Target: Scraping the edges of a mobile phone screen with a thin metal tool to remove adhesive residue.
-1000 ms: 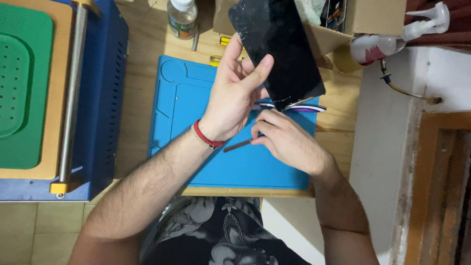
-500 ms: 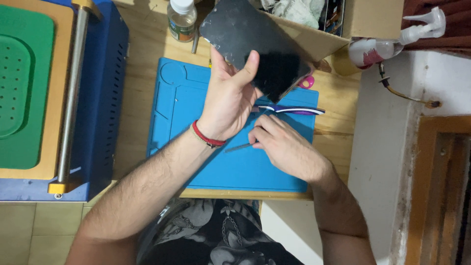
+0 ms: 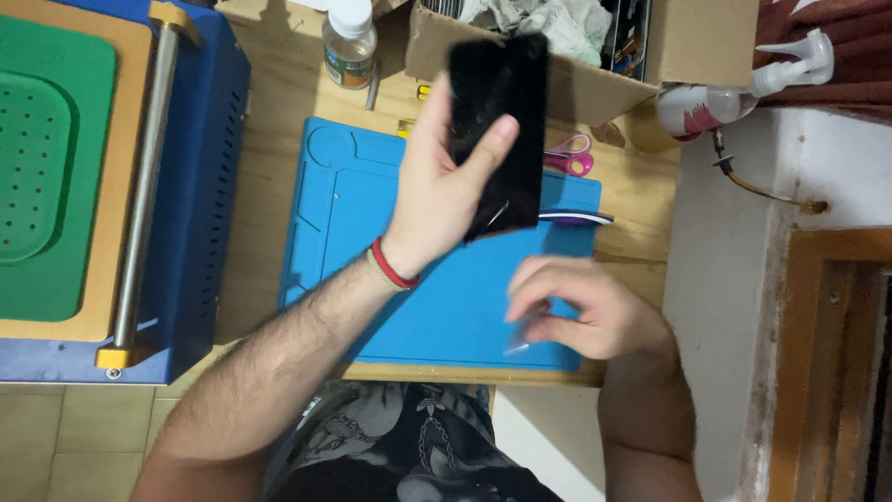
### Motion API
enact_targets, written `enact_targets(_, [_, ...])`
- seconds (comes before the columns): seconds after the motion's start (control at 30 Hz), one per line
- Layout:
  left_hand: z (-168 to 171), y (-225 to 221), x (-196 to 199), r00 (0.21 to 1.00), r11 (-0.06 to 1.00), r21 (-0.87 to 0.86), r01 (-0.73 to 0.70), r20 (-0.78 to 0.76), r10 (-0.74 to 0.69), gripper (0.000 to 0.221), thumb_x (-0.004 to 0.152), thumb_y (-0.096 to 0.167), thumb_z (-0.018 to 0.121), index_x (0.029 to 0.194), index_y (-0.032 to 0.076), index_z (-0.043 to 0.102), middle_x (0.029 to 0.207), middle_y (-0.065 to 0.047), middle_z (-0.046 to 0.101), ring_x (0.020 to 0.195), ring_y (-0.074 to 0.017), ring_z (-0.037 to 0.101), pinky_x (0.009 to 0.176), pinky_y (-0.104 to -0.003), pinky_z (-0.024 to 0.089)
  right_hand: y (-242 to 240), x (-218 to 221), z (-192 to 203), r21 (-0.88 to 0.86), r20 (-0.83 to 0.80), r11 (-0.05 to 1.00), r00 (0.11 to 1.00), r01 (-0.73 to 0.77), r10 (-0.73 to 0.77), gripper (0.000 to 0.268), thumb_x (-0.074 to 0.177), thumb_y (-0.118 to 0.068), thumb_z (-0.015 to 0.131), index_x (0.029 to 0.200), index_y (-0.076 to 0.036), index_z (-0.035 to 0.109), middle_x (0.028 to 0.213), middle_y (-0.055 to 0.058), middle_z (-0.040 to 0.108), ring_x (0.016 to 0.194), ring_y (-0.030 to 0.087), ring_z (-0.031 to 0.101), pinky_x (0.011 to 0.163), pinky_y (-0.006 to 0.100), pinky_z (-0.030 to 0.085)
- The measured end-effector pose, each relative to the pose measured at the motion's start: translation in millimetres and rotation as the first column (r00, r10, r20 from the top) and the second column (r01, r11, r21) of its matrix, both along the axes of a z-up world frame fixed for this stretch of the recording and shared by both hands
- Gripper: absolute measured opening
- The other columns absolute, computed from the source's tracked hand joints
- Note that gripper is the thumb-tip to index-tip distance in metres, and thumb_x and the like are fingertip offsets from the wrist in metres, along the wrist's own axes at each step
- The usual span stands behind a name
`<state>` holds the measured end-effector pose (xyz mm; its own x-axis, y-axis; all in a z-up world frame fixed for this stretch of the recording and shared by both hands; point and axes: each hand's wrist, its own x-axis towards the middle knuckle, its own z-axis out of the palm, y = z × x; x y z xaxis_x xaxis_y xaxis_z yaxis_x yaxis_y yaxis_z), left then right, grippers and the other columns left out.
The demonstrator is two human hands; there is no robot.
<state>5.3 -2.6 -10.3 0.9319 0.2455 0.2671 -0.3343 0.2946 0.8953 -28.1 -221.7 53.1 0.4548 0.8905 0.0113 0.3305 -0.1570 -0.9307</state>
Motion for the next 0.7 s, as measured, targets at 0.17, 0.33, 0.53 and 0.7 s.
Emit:
enact_targets(0.17, [9, -3, -9, 0.952, 0.952, 0.007, 0.305, -0.032, -0.305, 0.02, 0.104, 0.021, 0.078, 0.12, 0.012, 0.069, 0.102, 0.009, 0.065, 0.094, -0.0037, 0.057, 0.084, -0.022, 0.051, -12, 7, -33, 0.495, -0.115, 0.743, 0.882, 0.45, -0.458, 0.028, 0.105, -0.034, 0.079, 0.106, -0.013, 0.061, 0.093, 0.0, 0.053, 0.071, 0.01, 0.047, 0.065, 0.026, 0.038])
enact_targets(0.33, [25, 1, -15, 0.851, 0.824, 0.219, 0.523, -0.09, -0.517, 0.044, 0.097, 0.017, 0.085, 0.137, 0.007, 0.069, 0.113, 0.003, 0.075, 0.097, -0.0057, 0.068, 0.088, -0.025, 0.06, -16, 16, -34, 0.506, -0.232, 0.499, 0.669, 0.703, -0.706, 0.054, 0.109, -0.059, 0.073, 0.124, -0.009, 0.057, 0.086, -0.003, 0.041, 0.057, 0.0, 0.022, 0.049, 0.021, 0.014])
enact_targets(0.53, [28, 11, -15, 0.76, 0.638, 0.437, 0.634, -0.2, -0.619, 0.105, 0.099, 0.022, 0.087, 0.175, 0.023, 0.014, 0.144, 0.007, 0.076, 0.055, -0.0106, 0.044, 0.053, -0.027, 0.041, -30, 20, -28, -0.035, 0.005, 0.67, 0.67, 0.742, -0.742, 0.013, 0.102, -0.012, 0.08, 0.094, -0.01, 0.069, 0.083, -0.008, 0.061, 0.077, 0.002, 0.051, 0.069, 0.021, 0.039])
enact_targets(0.7, [34, 27, -13, 0.468, 0.385, -0.393, 0.835, 0.137, -0.873, 0.116, 0.097, 0.083, 0.04, 0.185, 0.016, 0.006, 0.128, -0.012, 0.074, 0.102, -0.0158, 0.07, 0.091, -0.032, 0.059, -43, 37, -36, 0.168, -0.735, 0.528, 0.462, 0.833, -0.496, 0.011, 0.112, -0.017, 0.063, 0.103, -0.023, 0.063, 0.062, -0.012, 0.025, 0.045, 0.002, 0.015, 0.043, 0.024, 0.011])
